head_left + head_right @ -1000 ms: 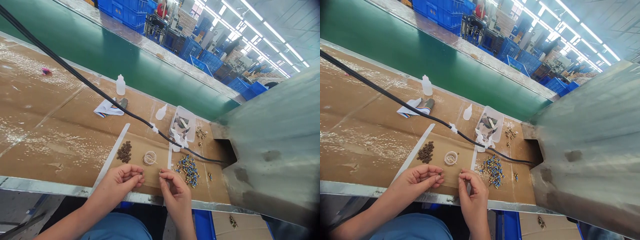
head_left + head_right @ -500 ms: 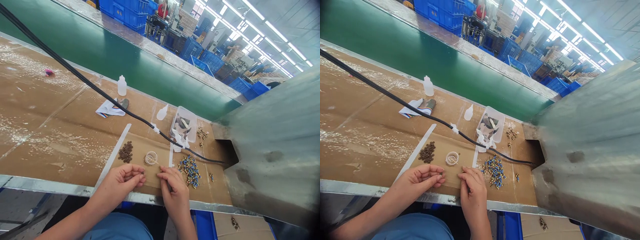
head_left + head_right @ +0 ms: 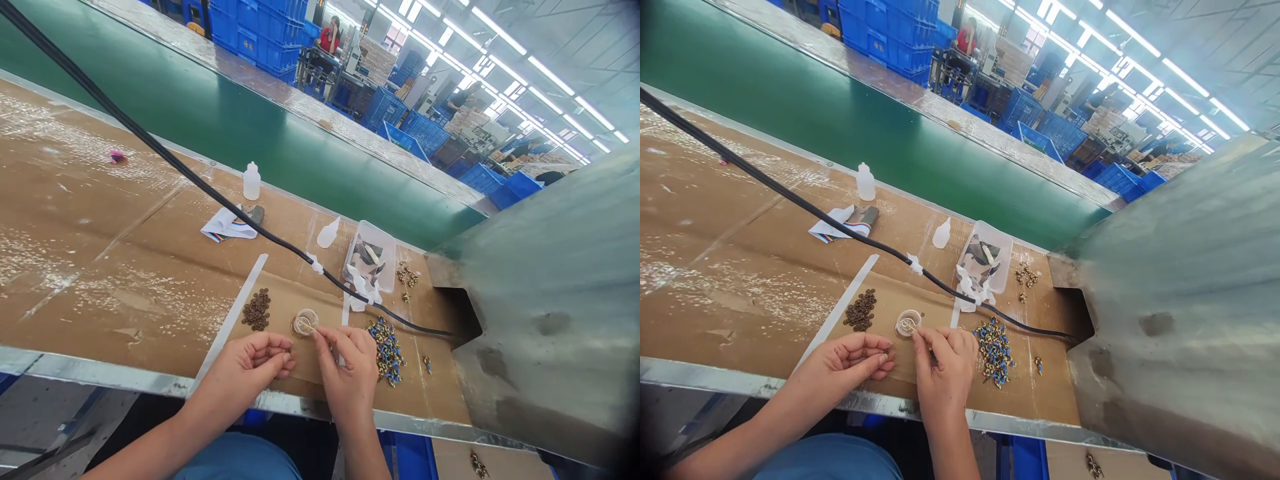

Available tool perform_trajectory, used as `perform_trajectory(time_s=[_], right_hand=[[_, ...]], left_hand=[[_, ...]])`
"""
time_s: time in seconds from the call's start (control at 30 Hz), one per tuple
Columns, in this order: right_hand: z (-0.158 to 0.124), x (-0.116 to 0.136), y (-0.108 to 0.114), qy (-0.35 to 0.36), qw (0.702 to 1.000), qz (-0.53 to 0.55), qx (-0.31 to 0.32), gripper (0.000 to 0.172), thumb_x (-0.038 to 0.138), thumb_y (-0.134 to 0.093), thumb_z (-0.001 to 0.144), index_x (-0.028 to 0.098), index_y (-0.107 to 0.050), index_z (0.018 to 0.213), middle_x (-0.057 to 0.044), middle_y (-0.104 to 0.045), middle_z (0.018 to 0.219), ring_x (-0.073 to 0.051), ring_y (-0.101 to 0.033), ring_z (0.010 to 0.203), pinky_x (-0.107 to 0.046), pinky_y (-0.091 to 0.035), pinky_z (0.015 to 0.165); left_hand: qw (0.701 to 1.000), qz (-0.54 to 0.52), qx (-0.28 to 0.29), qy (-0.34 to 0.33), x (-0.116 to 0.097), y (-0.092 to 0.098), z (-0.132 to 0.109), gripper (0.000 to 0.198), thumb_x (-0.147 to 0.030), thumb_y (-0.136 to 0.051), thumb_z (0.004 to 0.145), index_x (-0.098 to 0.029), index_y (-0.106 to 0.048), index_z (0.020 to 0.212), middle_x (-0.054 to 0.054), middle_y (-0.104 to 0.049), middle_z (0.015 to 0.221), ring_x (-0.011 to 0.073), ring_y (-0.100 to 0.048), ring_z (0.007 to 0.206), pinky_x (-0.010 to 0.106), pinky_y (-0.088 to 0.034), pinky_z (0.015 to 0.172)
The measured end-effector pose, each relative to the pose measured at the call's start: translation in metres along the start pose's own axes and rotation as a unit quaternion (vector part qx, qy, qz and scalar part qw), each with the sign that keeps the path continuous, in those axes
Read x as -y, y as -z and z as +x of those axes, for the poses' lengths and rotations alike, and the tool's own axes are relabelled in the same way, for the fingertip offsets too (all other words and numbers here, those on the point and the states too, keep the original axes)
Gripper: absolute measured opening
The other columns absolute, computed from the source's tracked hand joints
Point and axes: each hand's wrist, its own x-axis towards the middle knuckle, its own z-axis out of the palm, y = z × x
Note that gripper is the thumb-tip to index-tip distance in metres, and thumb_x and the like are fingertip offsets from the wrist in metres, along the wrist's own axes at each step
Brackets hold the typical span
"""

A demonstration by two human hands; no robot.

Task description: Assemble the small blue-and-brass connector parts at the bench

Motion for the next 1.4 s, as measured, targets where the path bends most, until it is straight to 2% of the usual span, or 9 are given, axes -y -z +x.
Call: perform_trajectory(time_s=[0.27, 0.4, 0.57, 0.73, 1.13, 1.4], right_hand=[[0.003, 0.001, 0.009, 0.017, 1.0, 0.017, -0.001, 0.006, 0.023, -0.06, 0.084, 0.024, -0.063, 0.079, 0.0, -0.064, 0.077, -0.018, -0.055, 0.078, -0.032, -0.036, 0.074], [-0.001, 0.0, 0.019, -0.018, 0.998, 0.057, -0.015, 0.005, 0.022, -0.059, 0.084, 0.022, -0.061, 0.08, -0.001, -0.063, 0.079, -0.017, -0.055, 0.079, -0.031, -0.039, 0.075], [-0.005, 0.003, 0.027, -0.071, 0.988, 0.129, 0.055, 0.011, 0.024, -0.057, 0.086, 0.022, -0.059, 0.074, 0.001, -0.061, 0.074, -0.015, -0.056, 0.075, -0.027, -0.041, 0.071], [-0.005, 0.005, 0.025, -0.092, 0.983, 0.136, 0.085, 0.015, 0.026, -0.056, 0.086, 0.022, -0.059, 0.072, 0.001, -0.061, 0.072, -0.014, -0.056, 0.073, -0.027, -0.041, 0.07], [-0.004, 0.003, 0.021, -0.1, 0.981, 0.129, 0.107, 0.015, 0.028, -0.056, 0.086, 0.022, -0.06, 0.072, 0.001, -0.062, 0.074, -0.015, -0.056, 0.074, -0.028, -0.04, 0.07], [-0.002, 0.004, 0.022, -0.078, 0.986, 0.107, 0.099, 0.015, 0.026, -0.057, 0.085, 0.022, -0.061, 0.071, 0.0, -0.063, 0.073, -0.016, -0.056, 0.074, -0.029, -0.04, 0.07]], left_hand=[[1.0, -0.009, 0.008, -0.011, 0.006, 0.002, 0.003, 0.017, -0.021, -0.068, 0.07, -0.014, -0.066, 0.085, 0.003, -0.074, 0.075, 0.0181, -0.071, 0.074, 0.031, -0.057, 0.074], [1.0, -0.019, 0.006, -0.01, 0.008, 0.002, 0.003, 0.017, -0.021, -0.069, 0.07, -0.014, -0.066, 0.085, 0.003, -0.075, 0.074, 0.0182, -0.072, 0.073, 0.03, -0.057, 0.074], [1.0, -0.013, 0.008, -0.012, 0.006, 0.002, 0.002, 0.018, -0.022, -0.07, 0.069, -0.014, -0.067, 0.085, 0.004, -0.075, 0.074, 0.0184, -0.072, 0.073, 0.031, -0.057, 0.074], [1.0, -0.009, 0.007, -0.013, 0.002, 0.001, 0.0, 0.017, -0.023, -0.07, 0.07, -0.014, -0.067, 0.084, 0.005, -0.076, 0.075, 0.0186, -0.072, 0.073, 0.031, -0.057, 0.075], [1.0, -0.013, 0.017, -0.011, 0.004, 0.002, 0.0, 0.017, -0.023, -0.069, 0.071, -0.014, -0.066, 0.086, 0.006, -0.076, 0.077, 0.0191, -0.072, 0.075, 0.032, -0.056, 0.076], [1.0, -0.02, 0.019, -0.011, 0.004, 0.002, 0.001, 0.016, -0.022, -0.07, 0.07, -0.014, -0.066, 0.084, 0.005, -0.075, 0.075, 0.0193, -0.072, 0.074, 0.033, -0.057, 0.075]])
